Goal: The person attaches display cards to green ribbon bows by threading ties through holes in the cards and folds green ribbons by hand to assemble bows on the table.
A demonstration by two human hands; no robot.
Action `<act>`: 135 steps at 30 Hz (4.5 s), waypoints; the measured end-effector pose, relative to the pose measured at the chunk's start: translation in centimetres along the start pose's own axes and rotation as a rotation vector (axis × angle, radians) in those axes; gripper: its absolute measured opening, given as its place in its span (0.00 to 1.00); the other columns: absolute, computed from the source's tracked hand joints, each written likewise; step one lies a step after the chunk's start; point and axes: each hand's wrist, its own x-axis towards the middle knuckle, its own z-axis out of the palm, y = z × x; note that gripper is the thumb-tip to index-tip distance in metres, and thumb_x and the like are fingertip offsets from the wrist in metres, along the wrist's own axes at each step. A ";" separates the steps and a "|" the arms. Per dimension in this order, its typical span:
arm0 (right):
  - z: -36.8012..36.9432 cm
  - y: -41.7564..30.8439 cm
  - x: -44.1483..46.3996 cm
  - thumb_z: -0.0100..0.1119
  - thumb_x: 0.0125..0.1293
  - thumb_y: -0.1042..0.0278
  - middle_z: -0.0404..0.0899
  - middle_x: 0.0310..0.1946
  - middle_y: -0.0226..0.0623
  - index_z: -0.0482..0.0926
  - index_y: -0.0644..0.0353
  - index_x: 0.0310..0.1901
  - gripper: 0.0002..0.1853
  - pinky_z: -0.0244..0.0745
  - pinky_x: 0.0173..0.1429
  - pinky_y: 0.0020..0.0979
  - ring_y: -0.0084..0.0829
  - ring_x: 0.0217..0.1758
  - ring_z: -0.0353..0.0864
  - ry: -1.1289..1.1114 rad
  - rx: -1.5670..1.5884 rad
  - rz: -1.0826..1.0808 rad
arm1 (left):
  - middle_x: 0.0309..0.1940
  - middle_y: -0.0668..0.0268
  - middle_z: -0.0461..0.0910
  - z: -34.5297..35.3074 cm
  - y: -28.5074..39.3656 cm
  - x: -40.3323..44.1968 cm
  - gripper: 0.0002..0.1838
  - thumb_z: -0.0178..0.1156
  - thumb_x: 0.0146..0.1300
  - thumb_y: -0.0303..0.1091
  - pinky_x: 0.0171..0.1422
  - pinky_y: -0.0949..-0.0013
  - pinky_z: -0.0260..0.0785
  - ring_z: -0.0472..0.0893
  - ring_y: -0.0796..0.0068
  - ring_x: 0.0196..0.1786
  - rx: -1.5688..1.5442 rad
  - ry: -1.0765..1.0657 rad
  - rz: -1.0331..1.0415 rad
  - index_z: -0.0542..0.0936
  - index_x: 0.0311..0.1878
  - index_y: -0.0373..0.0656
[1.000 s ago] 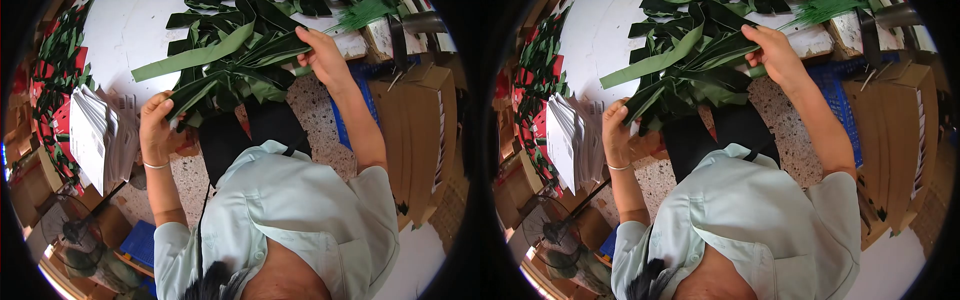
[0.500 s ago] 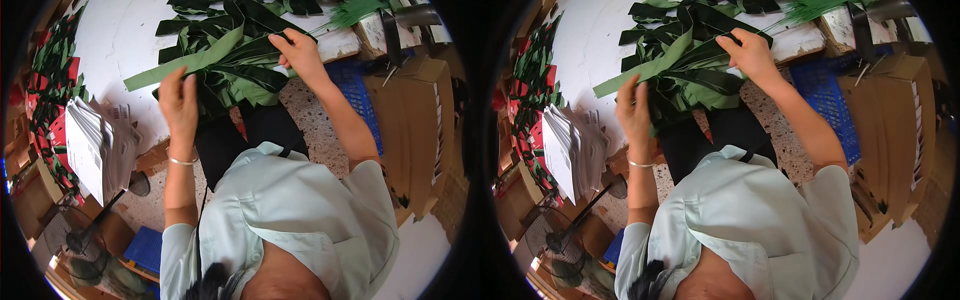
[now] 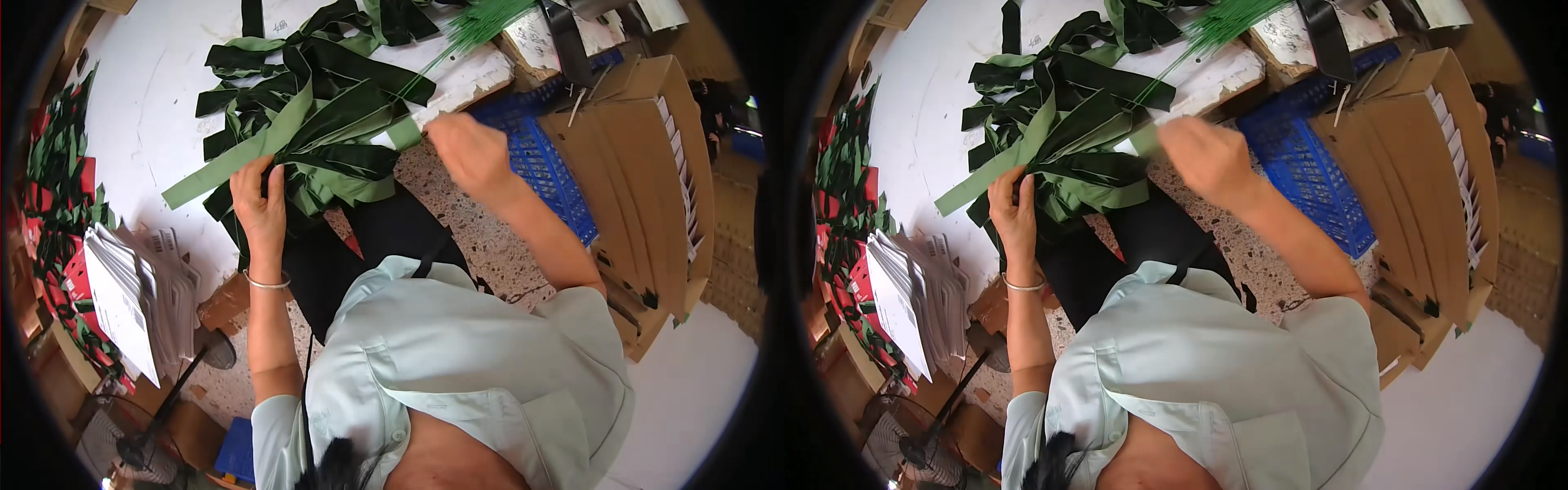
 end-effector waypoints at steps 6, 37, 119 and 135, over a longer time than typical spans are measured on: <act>1.4 2.8 3.1 0.63 0.58 0.76 0.76 0.30 0.35 0.79 0.60 0.41 0.09 0.74 0.30 0.31 0.34 0.28 0.80 0.003 -0.174 -0.076 | 0.38 0.58 0.79 0.0 -0.1 -0.1 0.09 0.63 0.59 0.26 0.51 0.63 0.67 0.75 0.58 0.43 0.022 0.008 0.025 0.79 0.43 0.37; 7.0 -7.9 8.7 0.62 0.52 0.75 0.64 0.20 0.31 0.82 0.54 0.43 0.15 0.65 0.23 0.32 0.30 0.20 0.68 -0.230 0.181 -0.450 | 0.40 0.58 0.79 -0.2 -1.2 -0.5 0.12 0.65 0.54 0.24 0.48 0.61 0.68 0.74 0.56 0.42 -0.101 0.056 0.067 0.79 0.42 0.37; 12.2 -5.7 8.1 0.57 0.63 0.72 0.73 0.29 0.39 0.73 0.60 0.35 0.04 0.71 0.33 0.39 0.44 0.31 0.77 -0.556 0.164 -0.101 | 0.48 0.57 0.78 -1.6 -1.9 0.5 0.12 0.66 0.54 0.25 0.48 0.66 0.69 0.76 0.60 0.46 -0.156 -0.203 -0.006 0.80 0.43 0.37; 12.2 -5.3 8.5 0.57 0.64 0.67 0.77 0.31 0.41 0.73 0.59 0.37 0.06 0.72 0.36 0.45 0.49 0.34 0.77 -0.550 0.244 0.013 | 0.37 0.67 0.79 -5.3 -5.4 0.5 0.05 0.59 0.65 0.25 0.45 0.77 0.70 0.78 0.79 0.38 -0.325 0.002 -0.247 0.78 0.42 0.33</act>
